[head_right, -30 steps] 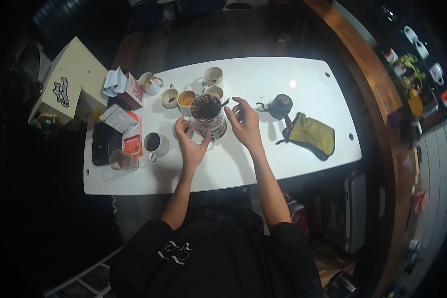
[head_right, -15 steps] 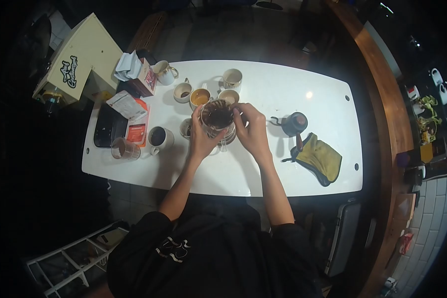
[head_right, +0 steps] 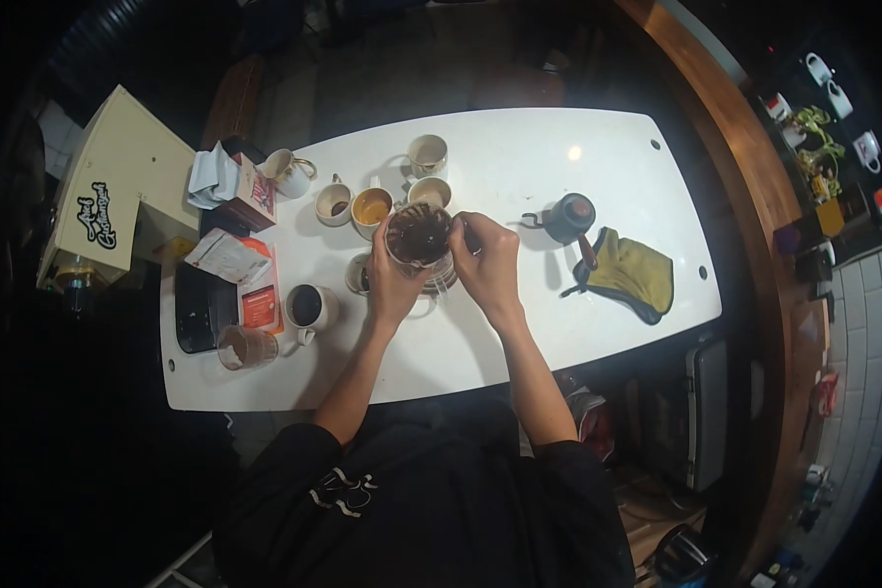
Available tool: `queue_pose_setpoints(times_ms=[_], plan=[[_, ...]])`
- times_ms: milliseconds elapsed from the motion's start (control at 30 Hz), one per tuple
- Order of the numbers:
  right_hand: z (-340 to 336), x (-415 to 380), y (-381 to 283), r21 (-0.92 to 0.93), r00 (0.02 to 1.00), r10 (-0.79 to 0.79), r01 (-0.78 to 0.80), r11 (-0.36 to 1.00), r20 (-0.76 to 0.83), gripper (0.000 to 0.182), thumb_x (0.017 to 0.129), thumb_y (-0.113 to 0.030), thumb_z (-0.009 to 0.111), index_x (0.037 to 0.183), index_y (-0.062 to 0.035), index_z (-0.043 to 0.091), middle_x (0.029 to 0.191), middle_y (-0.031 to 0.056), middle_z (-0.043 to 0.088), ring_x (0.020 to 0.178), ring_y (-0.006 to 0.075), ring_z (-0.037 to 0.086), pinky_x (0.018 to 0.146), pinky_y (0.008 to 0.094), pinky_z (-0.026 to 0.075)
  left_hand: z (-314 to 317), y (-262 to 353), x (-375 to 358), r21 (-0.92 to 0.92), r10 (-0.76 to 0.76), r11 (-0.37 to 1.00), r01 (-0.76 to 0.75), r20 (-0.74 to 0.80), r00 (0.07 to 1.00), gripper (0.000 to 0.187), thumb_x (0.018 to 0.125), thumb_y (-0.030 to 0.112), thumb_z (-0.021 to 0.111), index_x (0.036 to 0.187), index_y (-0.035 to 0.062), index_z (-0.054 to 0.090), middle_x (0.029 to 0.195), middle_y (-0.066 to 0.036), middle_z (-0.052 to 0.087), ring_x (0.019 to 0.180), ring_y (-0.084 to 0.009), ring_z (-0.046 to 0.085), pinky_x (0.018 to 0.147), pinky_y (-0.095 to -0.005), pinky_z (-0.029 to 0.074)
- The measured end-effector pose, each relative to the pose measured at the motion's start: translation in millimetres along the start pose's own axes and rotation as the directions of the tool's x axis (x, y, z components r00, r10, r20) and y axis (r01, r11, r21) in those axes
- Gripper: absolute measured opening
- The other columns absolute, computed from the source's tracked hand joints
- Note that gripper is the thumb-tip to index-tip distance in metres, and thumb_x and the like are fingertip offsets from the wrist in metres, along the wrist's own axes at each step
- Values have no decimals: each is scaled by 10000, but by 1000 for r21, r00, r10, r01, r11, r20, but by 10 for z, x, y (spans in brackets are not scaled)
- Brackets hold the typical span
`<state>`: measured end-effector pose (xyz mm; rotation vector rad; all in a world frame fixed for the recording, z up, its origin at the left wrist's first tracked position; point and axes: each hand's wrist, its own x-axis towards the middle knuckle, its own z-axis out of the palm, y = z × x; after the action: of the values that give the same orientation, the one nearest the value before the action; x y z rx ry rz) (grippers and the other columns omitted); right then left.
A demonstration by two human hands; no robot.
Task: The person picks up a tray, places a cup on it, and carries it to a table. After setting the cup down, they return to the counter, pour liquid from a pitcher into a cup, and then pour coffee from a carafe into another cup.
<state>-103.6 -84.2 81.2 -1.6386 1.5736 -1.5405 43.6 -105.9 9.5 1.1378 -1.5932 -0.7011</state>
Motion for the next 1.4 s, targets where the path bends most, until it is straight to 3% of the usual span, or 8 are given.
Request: queue_pose_setpoints(times_ms=[67, 167, 233, 367, 433, 500, 900, 1400], plan=[[7, -52, 40, -39, 996, 84, -84, 996, -6, 148, 880, -65, 587, 826, 57, 651, 630, 122, 619, 526, 136, 592, 482, 271, 435, 0, -24, -22, 15, -3, 1000, 3, 0, 1000, 852, 604, 24, 811, 1324, 6, 356, 1181, -232, 551, 1107, -387, 555, 933, -439, 459], [31, -70, 27, -23, 992, 53, -56, 998, -118, 144, 877, -63, 592, 823, 59, 647, 617, 123, 613, 513, 135, 582, 485, 268, 429, -10, -56, -5, 63, -10, 998, 8, 38, 999, 821, 594, 38, 818, 1289, -23, 383, 1160, -238, 554, 1090, -400, 555, 922, -443, 457], [33, -50, 34, -32, 993, 28, -32, 999, -119, 141, 874, -60, 594, 821, 59, 646, 613, 124, 611, 506, 136, 577, 486, 270, 428, -6, -44, -7, 103, 41, 994, -41, -2, 999, 651, 618, 27, 808, 1174, -18, 472, 1076, -200, 610, 994, -351, 623, 838, -404, 502], [36, -46, -14, -32, 998, 20, -22, 999, -62, 130, 868, -54, 598, 821, 58, 645, 611, 126, 607, 489, 136, 563, 486, 274, 424, -4, -41, 7, 107, 49, 993, -48, 0, 999, 644, 619, 40, 812, 1163, -19, 473, 1062, -198, 615, 985, -349, 627, 836, -403, 502], [56, -48, -4, -33, 995, 23, -27, 999, -98, 128, 866, -53, 599, 820, 58, 645, 609, 127, 606, 488, 137, 563, 486, 275, 425, -3, -59, -8, 66, -20, 998, 18, 40, 999, 775, 581, 38, 824, 1235, -27, 414, 1113, -240, 560, 1046, -417, 563, 891, -450, 459], [74, -59, 20, -65, 988, 12, -22, 998, -154, 124, 863, -51, 605, 822, 59, 644, 601, 127, 604, 491, 136, 567, 491, 274, 429, -14, -57, -9, 72, -18, 997, 15, 48, 999, 764, 579, 34, 824, 1224, -22, 419, 1106, -237, 561, 1041, -417, 565, 887, -451, 461], [80, -36, -1, -62, 989, 9, -18, 998, -150, 143, 867, -53, 602, 788, 63, 629, 558, 110, 538, 454, 112, 459, 456, 278, 374, -24, -40, 9, 73, -15, 997, 11, 58, 998, 750, 579, 31, 824, 1212, -13, 423, 1097, -232, 564, 1030, -414, 572, 873, -449, 468], [97, -39, -37, -83, 987, -18, 5, 997, -162, 153, 875, -53, 599, 783, 66, 630, 553, 110, 558, 455, 106, 499, 460, 276, 393, -31, -23, 17, 89, -30, 996, 24, 64, 997, 749, 566, 34, 833, 1190, -16, 421, 1087, -233, 565, 1023, -416, 574, 862, -451, 471]])
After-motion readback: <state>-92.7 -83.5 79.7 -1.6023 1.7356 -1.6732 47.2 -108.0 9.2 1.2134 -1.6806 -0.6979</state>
